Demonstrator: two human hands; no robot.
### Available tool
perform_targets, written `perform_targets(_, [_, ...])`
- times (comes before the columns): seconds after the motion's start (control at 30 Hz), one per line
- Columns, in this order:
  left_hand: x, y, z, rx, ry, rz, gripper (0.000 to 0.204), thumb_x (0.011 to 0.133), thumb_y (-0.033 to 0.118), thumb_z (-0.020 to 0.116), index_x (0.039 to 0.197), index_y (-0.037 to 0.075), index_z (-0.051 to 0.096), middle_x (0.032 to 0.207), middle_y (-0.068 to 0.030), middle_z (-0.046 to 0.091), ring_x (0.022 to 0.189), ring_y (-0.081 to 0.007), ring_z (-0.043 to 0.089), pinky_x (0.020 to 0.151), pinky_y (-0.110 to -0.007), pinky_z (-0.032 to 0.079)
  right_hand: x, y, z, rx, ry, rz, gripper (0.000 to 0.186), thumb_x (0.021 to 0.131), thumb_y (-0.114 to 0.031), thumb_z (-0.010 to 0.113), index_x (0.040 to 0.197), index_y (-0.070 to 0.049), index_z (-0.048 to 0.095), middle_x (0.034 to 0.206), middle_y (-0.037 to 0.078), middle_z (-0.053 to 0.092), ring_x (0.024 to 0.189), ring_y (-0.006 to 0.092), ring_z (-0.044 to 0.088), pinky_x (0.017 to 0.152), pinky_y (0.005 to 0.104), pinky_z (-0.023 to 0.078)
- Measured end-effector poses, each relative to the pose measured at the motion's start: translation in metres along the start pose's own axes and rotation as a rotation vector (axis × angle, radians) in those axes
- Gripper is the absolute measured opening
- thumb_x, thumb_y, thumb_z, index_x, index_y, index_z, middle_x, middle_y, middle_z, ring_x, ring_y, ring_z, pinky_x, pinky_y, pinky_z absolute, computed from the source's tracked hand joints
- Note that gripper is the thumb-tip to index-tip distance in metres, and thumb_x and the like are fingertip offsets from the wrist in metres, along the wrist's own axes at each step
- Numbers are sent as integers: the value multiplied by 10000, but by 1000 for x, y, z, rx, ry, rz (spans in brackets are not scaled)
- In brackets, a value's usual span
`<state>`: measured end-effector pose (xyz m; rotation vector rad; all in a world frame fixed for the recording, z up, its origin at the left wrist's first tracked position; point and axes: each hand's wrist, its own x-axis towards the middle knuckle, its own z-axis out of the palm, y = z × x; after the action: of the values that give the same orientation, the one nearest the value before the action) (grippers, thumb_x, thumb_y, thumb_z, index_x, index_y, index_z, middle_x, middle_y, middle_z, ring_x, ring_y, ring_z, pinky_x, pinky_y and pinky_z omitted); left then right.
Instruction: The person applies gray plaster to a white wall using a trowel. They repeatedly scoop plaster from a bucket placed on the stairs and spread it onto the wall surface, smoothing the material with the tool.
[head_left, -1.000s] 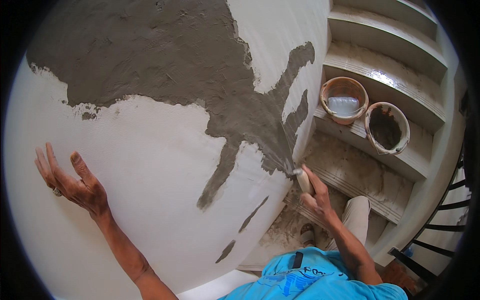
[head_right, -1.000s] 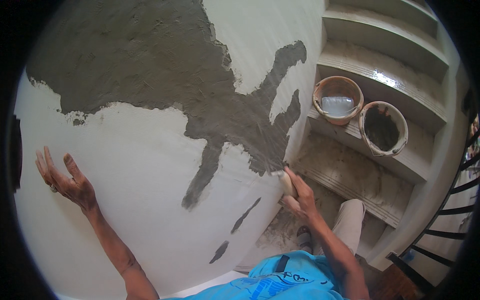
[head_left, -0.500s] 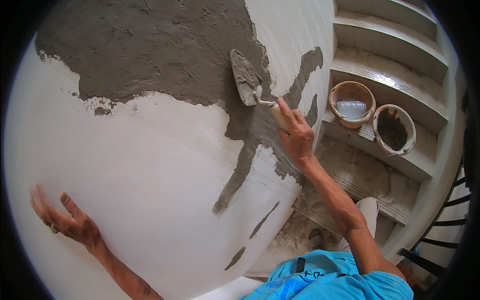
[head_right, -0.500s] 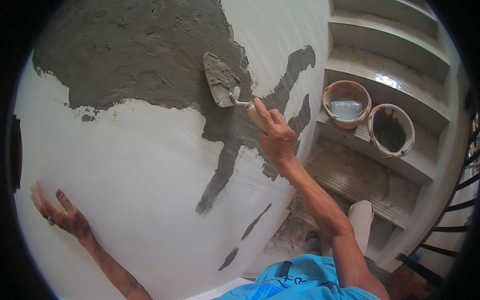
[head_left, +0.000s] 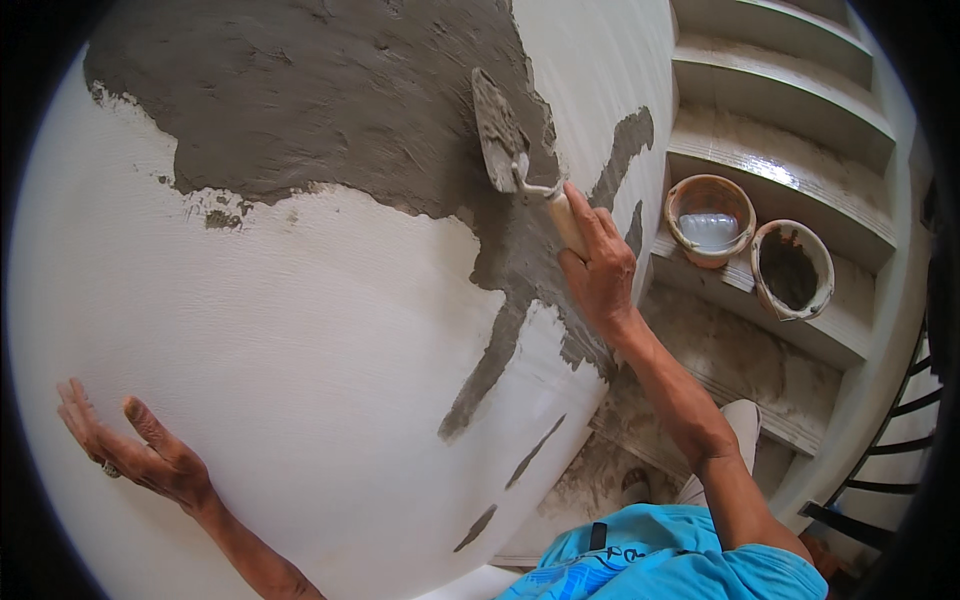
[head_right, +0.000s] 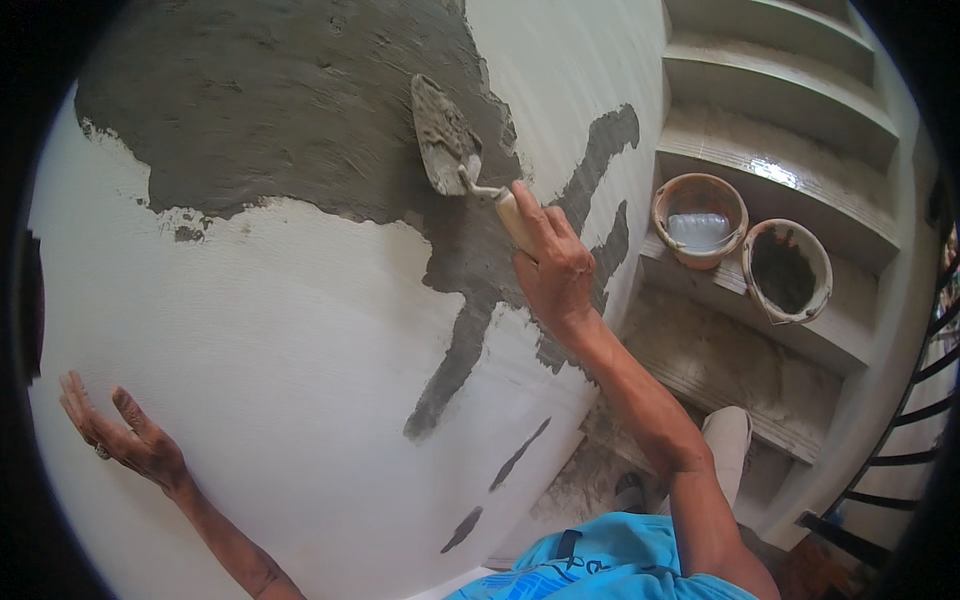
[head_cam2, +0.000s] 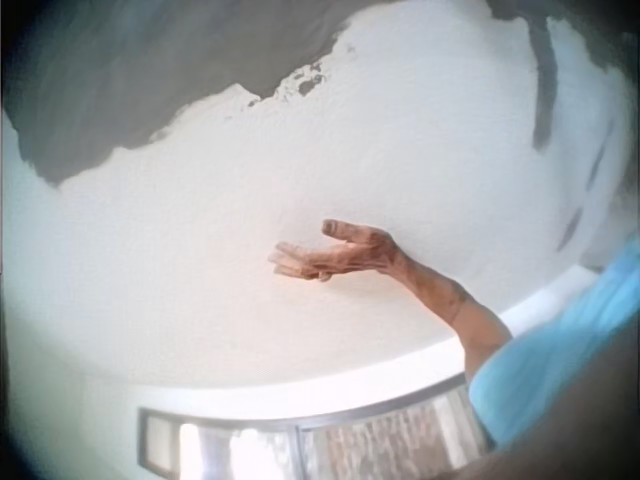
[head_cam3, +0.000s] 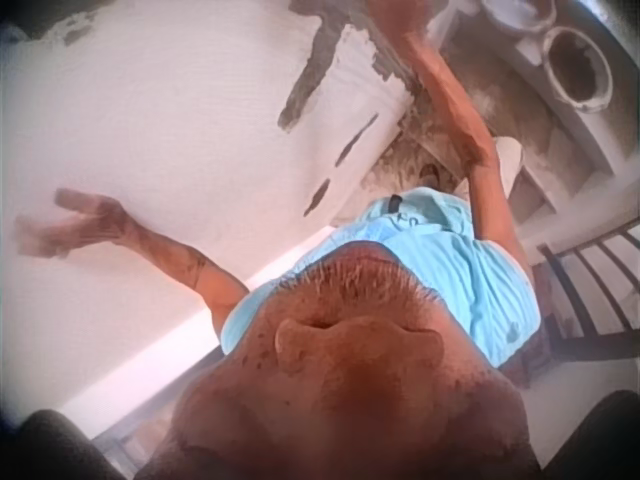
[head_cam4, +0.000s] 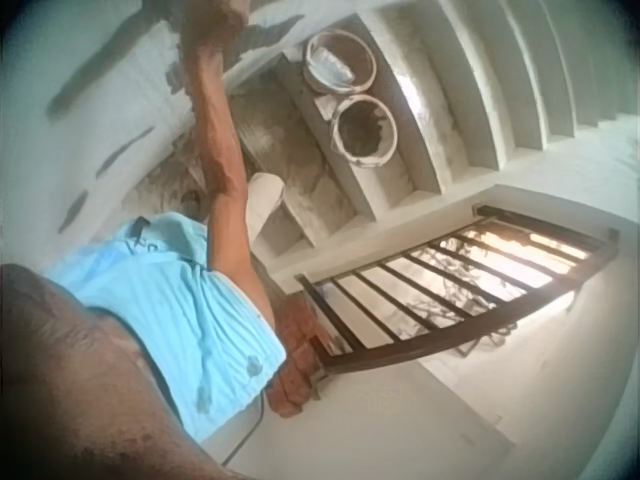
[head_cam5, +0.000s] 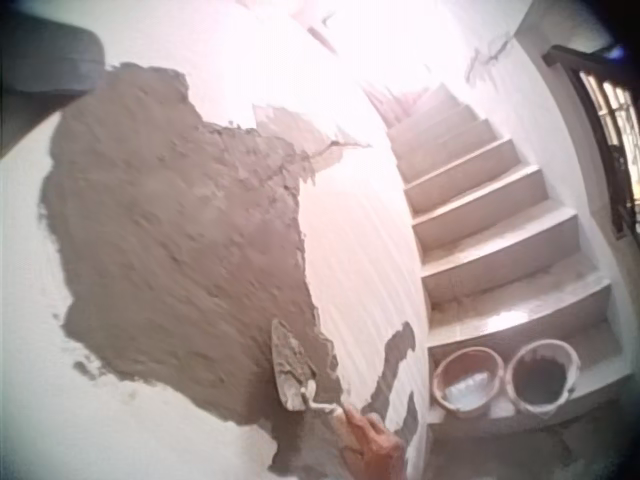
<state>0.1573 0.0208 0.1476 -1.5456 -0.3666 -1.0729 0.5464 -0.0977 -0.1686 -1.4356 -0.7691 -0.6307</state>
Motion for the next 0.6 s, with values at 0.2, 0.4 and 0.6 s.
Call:
perform_targets(0.2, [-2,-3,-4,14,-20,12,569,1066,503,422,1505,144,464,1596,-113,416,1538,-310,265,1273,-543,207,-9,-37,2,-40,-77,-87,801,739,104,659,1471,-206,561,899,82,607,776,284,670,621,409,551])
perform_targets(0.4, [0,5,-4,-16,-21,-11,579,1066,503,420,1521,145,439,1600,-102,415,1542,-306,256,1278,-545,187,-1,-36,-3,39,-25,-23,828,715,102,658,1478,-203,555,910,88,607,796,284,668,626,405,554])
perform_targets(0.6, [1,6,-4,-18,-22,-28,602,1056,532,421,1522,152,438,1601,-101,410,1545,-302,249,1279,-544,184,39,-34,8,-103,-6,-77,837,726,92,659,1497,-207,530,910,85,599,788,289,667,631,405,569])
